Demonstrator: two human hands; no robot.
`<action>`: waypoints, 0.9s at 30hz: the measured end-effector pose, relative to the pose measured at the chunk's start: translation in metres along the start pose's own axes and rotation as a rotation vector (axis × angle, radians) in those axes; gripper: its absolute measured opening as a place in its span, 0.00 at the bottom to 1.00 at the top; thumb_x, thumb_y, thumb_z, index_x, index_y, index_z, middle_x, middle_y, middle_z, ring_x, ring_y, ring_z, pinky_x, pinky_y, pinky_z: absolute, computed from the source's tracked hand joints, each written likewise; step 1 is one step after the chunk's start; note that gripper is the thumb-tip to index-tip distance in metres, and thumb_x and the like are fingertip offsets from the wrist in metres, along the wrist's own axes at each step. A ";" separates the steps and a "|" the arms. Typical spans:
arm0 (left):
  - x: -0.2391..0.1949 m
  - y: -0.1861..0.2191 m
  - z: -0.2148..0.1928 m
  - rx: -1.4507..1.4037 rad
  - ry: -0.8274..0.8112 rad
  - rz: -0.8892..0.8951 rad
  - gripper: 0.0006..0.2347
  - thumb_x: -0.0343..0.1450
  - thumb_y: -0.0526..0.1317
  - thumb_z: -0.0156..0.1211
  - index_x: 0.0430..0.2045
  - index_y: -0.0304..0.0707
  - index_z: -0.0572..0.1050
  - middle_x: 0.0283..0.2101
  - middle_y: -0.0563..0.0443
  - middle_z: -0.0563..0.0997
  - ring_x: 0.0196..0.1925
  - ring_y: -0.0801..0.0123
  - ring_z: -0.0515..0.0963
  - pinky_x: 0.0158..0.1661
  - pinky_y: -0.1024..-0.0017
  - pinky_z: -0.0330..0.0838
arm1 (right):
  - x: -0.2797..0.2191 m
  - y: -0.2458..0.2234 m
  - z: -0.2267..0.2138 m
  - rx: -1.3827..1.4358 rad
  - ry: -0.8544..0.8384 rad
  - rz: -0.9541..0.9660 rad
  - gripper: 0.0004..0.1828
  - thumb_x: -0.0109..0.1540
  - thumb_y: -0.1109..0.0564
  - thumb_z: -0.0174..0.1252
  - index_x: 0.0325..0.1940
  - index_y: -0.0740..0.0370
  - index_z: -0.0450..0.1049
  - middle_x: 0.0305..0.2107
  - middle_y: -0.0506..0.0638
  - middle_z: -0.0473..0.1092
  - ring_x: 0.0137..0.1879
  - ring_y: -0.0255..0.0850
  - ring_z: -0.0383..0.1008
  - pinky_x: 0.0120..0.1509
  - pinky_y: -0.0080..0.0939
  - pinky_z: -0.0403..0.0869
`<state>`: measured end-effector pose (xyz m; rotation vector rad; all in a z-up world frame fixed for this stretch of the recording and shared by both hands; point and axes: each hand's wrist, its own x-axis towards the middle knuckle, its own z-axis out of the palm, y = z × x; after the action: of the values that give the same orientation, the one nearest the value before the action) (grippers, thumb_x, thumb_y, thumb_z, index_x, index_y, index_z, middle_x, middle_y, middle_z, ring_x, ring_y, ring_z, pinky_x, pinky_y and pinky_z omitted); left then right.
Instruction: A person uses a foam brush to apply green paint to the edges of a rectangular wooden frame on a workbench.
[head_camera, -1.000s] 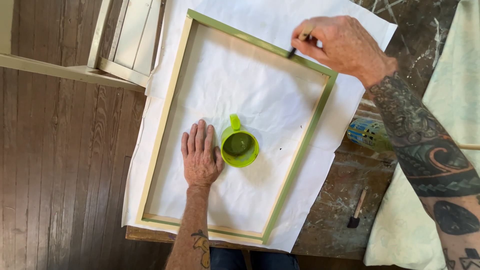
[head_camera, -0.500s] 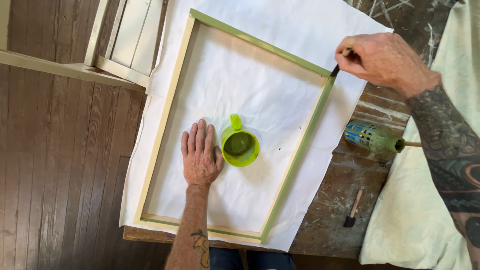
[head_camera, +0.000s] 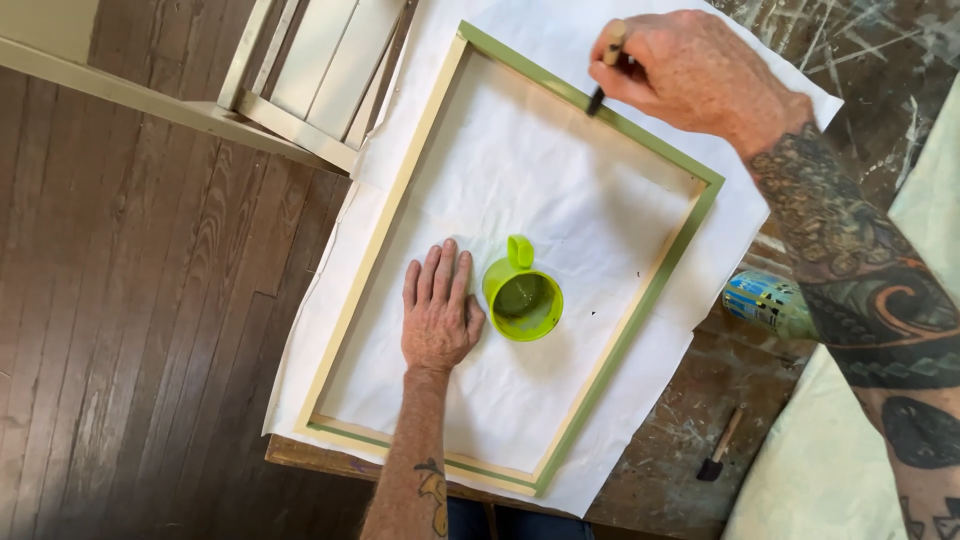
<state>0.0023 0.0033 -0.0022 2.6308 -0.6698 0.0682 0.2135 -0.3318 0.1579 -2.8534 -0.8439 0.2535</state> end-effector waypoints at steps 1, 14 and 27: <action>-0.001 0.001 0.000 -0.003 0.001 -0.004 0.26 0.69 0.41 0.51 0.66 0.38 0.68 0.72 0.41 0.66 0.74 0.52 0.65 0.72 0.48 0.58 | -0.005 0.001 -0.003 -0.001 -0.004 -0.003 0.14 0.76 0.56 0.57 0.38 0.64 0.77 0.39 0.46 0.79 0.29 0.48 0.73 0.39 0.50 0.71; 0.001 0.000 -0.003 -0.004 0.004 0.002 0.25 0.70 0.41 0.50 0.65 0.37 0.68 0.72 0.41 0.66 0.74 0.51 0.66 0.71 0.49 0.58 | 0.019 0.007 0.003 0.011 -0.152 0.059 0.17 0.77 0.50 0.56 0.38 0.63 0.77 0.29 0.49 0.77 0.27 0.49 0.73 0.37 0.51 0.71; 0.002 0.001 -0.002 0.006 0.029 0.004 0.25 0.70 0.41 0.50 0.65 0.38 0.69 0.72 0.42 0.67 0.73 0.52 0.67 0.71 0.49 0.60 | -0.031 0.014 -0.011 0.014 -0.298 0.208 0.16 0.74 0.46 0.57 0.39 0.58 0.79 0.21 0.50 0.75 0.22 0.45 0.70 0.30 0.51 0.72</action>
<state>0.0031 0.0023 0.0003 2.6291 -0.6660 0.1087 0.1973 -0.3614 0.1699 -2.9336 -0.5831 0.7209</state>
